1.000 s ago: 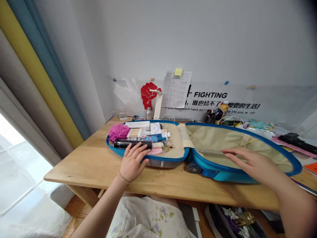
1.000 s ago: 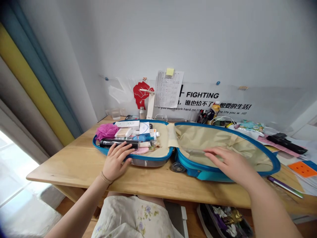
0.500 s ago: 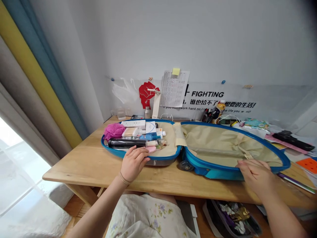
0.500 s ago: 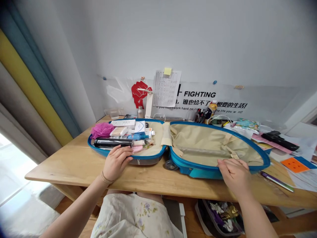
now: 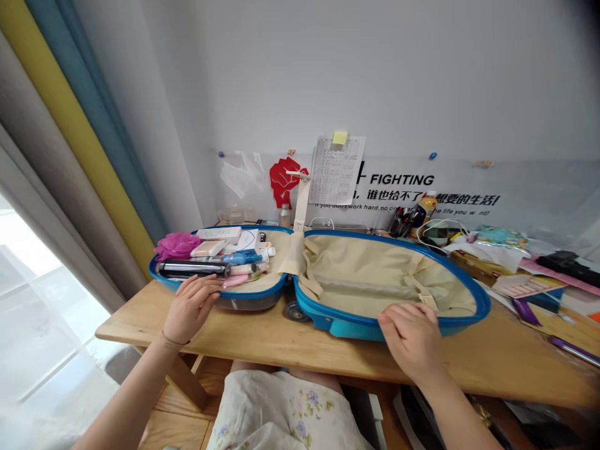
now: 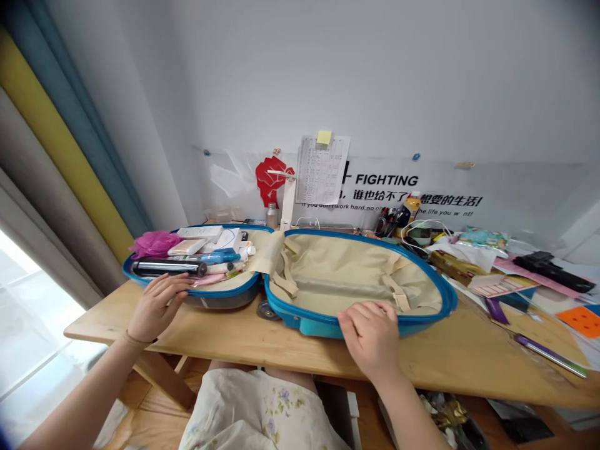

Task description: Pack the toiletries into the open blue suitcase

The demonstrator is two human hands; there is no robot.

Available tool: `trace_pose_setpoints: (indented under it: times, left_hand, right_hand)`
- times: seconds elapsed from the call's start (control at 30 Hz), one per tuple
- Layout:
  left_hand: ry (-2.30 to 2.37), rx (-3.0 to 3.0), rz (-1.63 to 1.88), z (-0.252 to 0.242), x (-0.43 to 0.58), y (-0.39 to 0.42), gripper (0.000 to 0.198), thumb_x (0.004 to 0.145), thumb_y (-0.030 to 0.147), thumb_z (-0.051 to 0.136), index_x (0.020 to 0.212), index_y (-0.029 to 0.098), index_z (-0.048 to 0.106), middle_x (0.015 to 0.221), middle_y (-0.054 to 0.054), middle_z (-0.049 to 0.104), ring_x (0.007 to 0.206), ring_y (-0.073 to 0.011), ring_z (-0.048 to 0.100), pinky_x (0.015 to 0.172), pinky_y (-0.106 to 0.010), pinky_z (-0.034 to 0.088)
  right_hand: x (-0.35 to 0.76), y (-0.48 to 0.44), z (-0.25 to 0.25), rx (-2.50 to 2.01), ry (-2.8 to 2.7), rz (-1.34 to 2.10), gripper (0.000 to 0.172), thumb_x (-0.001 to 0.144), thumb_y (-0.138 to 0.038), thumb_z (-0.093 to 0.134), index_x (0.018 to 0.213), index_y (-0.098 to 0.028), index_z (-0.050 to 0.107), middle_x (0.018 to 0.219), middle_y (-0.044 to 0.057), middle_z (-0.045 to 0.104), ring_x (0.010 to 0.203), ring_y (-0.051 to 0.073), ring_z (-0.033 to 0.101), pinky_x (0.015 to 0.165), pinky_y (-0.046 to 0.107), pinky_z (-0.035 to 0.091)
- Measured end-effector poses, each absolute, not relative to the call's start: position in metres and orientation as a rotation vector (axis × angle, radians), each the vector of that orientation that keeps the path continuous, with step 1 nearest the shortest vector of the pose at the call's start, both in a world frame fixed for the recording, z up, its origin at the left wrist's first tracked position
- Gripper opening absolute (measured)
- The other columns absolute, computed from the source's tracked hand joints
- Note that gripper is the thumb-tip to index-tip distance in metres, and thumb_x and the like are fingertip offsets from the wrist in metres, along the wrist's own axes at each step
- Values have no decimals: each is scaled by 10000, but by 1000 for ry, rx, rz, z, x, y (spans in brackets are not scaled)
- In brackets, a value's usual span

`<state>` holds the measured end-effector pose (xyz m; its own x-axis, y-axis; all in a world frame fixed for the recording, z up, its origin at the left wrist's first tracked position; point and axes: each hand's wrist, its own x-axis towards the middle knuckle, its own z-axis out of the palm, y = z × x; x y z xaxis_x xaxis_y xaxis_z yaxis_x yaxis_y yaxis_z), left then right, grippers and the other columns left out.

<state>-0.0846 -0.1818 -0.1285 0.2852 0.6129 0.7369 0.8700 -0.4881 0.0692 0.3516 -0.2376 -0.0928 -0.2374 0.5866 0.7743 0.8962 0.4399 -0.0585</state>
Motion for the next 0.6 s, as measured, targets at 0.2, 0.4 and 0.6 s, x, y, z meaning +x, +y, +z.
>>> trace_pose_setpoints:
  times: [0.2, 0.4, 0.6]
  left_hand:
    - [-1413, -2045, -1101, -135, -131, -185, 268, 941, 349, 398, 898, 250, 643, 940, -57, 736, 1011, -239, 665, 942, -403, 454]
    - [-1495, -1921, -1134, -141, -160, -185, 264, 948, 353, 379, 925, 227, 611, 964, -95, 719, 1031, -284, 647, 939, -467, 451]
    - [-1517, -1947, -1114, -142, -168, -187, 254, 954, 347, 380, 957, 223, 601, 992, -107, 712, 1066, -296, 629, 974, -497, 425]
  right_hand:
    - [303, -235, -97, -1203, -2013, -374, 367, 960, -338, 390, 641, -226, 534, 619, -13, 605, 651, 147, 525, 799, 356, 317]
    - [268, -228, -102, -1204, -2040, -305, 375, 963, -412, 375, 692, -240, 568, 692, 11, 635, 721, 175, 551, 833, 383, 336]
    - [290, -222, -95, -1159, -2079, -315, 271, 952, -395, 433, 934, -268, 672, 946, 5, 733, 920, 182, 628, 963, 377, 346]
